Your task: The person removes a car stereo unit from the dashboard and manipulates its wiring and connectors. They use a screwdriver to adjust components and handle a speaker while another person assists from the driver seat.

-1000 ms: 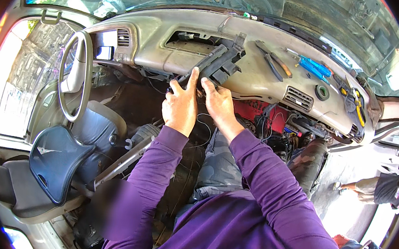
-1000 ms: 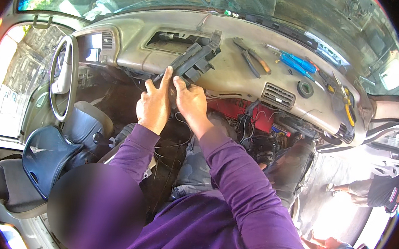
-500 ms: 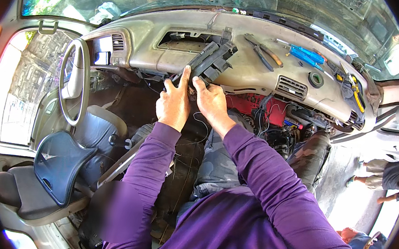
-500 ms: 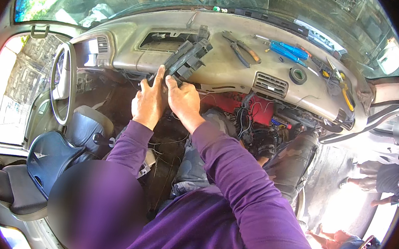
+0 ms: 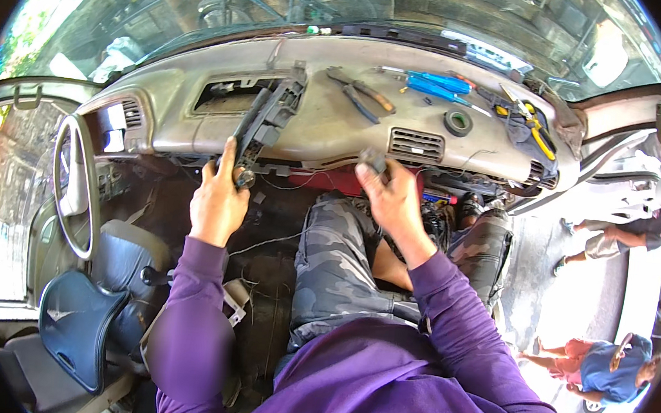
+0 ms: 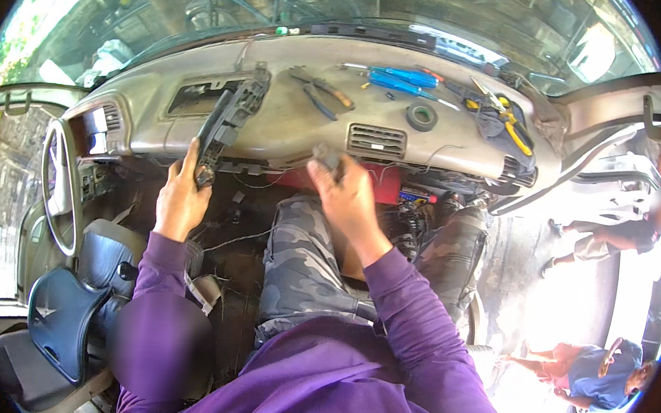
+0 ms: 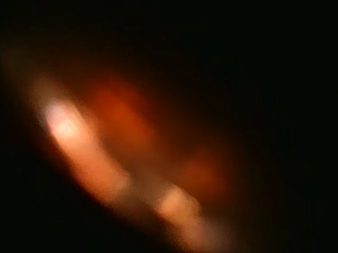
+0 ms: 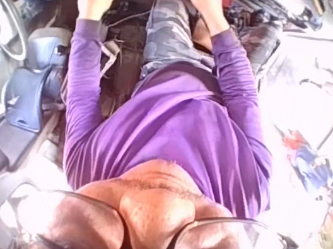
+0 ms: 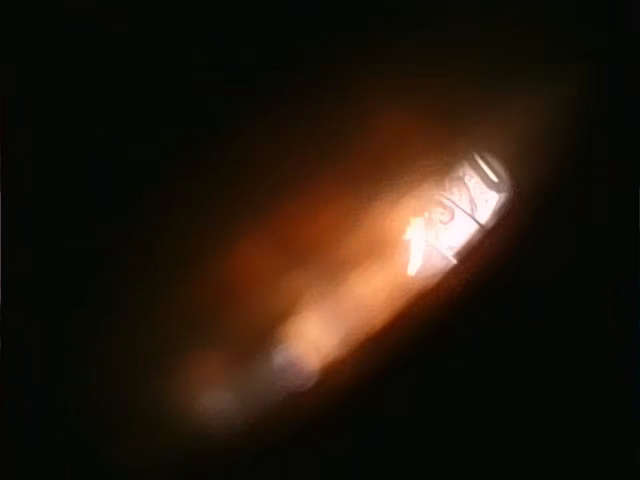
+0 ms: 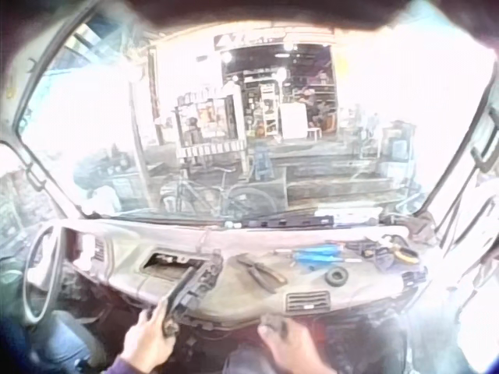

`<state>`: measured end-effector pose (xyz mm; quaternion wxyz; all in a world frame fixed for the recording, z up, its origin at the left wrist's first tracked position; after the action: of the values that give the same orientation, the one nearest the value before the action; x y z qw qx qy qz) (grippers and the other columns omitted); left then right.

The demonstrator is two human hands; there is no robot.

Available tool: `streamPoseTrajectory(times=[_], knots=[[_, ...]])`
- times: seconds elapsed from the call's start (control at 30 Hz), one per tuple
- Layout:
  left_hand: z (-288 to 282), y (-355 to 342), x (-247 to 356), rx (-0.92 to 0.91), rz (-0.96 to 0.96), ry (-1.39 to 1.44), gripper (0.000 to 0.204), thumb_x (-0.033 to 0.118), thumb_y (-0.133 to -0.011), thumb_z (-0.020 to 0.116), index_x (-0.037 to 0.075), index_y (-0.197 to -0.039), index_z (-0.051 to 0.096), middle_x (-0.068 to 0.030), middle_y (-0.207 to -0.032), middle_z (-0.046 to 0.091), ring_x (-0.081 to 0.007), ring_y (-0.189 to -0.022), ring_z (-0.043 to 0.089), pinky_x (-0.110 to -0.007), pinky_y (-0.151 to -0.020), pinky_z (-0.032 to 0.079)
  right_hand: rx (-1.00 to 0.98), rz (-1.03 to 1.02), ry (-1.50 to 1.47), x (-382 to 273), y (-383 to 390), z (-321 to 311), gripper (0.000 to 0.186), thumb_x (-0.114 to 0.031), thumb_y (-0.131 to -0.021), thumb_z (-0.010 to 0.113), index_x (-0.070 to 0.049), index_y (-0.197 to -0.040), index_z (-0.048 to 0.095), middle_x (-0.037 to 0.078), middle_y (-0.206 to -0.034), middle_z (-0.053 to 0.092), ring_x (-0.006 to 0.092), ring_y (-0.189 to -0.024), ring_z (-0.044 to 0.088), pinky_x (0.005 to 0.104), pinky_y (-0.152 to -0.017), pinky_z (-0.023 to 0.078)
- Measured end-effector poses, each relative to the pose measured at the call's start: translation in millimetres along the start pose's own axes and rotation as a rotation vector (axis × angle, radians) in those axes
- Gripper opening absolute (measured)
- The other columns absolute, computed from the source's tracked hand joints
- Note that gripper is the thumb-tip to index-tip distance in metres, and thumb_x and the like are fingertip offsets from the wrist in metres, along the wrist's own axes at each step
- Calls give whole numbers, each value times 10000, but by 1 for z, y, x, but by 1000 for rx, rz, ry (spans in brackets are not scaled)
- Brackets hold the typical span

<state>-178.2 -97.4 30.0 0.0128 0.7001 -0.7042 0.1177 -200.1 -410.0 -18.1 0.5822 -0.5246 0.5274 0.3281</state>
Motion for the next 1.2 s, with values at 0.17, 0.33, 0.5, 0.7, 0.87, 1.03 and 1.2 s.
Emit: streamPoseTrajectory(times=[0.17, 0.33, 0.5, 0.7, 0.87, 1.03, 1.2], knots=[[2, 6, -6, 68, -29, 149, 884, 234, -897, 767, 215, -1666, 333, -295, -1448, 555, -505, -1160, 674, -554, -959, 571, 166, -21, 796, -13, -78, -61, 481, -474, -968, 755, 1, -1025, 699, 235, -824, 720, 457, -813, 709, 548, -722, 537], [0, 5, -3, 74, -67, 173, 892, 314, -886, 795, 186, -1652, 356, -308, -1394, 607, -507, -1176, 669, -541, -973, 566, 54, 45, 1053, -13, -127, -54, 496, -470, -960, 743, -7, -1130, 693, 277, -1028, 765, 460, -1005, 745, 554, -876, 579], [-1, 3, -8, 6, -88, 201, 898, 311, -880, 802, 183, -1651, 359, -313, -1316, 644, -511, -1114, 687, -551, -940, 564, 153, -16, 829, -24, -104, -47, 501, -257, -941, 700, 31, -1308, 516, 312, -1071, 739, 526, -1024, 707, 563, -894, 559], [-2, 1, -10, -35, -55, 308, 905, 235, -859, 803, 124, -1649, 374, -285, -1341, 669, -453, -1236, 657, -488, -1031, 530, -50, -150, 352, -5, -16, -2, 169, -69, -972, 617, 12, -1119, 593, 263, -964, 709, 485, -890, 695, 506, -783, 560], [-6, -1, -10, -97, -87, 332, 904, 223, -864, 799, 100, -1653, 376, -270, -1400, 663, -422, -1323, 630, -455, -1084, 505, -288, -188, 231, -21, 16, 54, 119, -38, -952, 680, -2, -1064, 696, 195, -1036, 730, 405, -977, 720, 442, -850, 573], [-5, -1, -5, -104, -113, 294, 906, 230, -869, 788, 109, -1660, 363, -281, -1378, 667, -440, -1294, 639, -473, -1065, 513, -310, -123, 177, -34, 7, 73, 92, -78, -941, 709, -34, -1018, 732, 168, -1031, 740, 379, -927, 728, 458, -803, 576], [-1, 8, 3, -11, -124, 255, 900, 212, -876, 781, 116, -1662, 353, -295, -1360, 652, -473, -1234, 655, -514, -1021, 530, -240, -186, 230, -39, -3, 95, 130, -197, -939, 710, -82, -970, 762, 148, -898, 765, 396, -845, 732, 486, -765, 579]])
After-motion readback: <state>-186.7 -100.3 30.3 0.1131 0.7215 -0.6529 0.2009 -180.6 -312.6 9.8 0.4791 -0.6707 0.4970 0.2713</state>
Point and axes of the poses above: each hand's wrist, its own y-axis away from the middle knuckle, its own z-axis out of the palm, x = y × z, the point moved 8 cm from there along -y, towards the middle knuckle
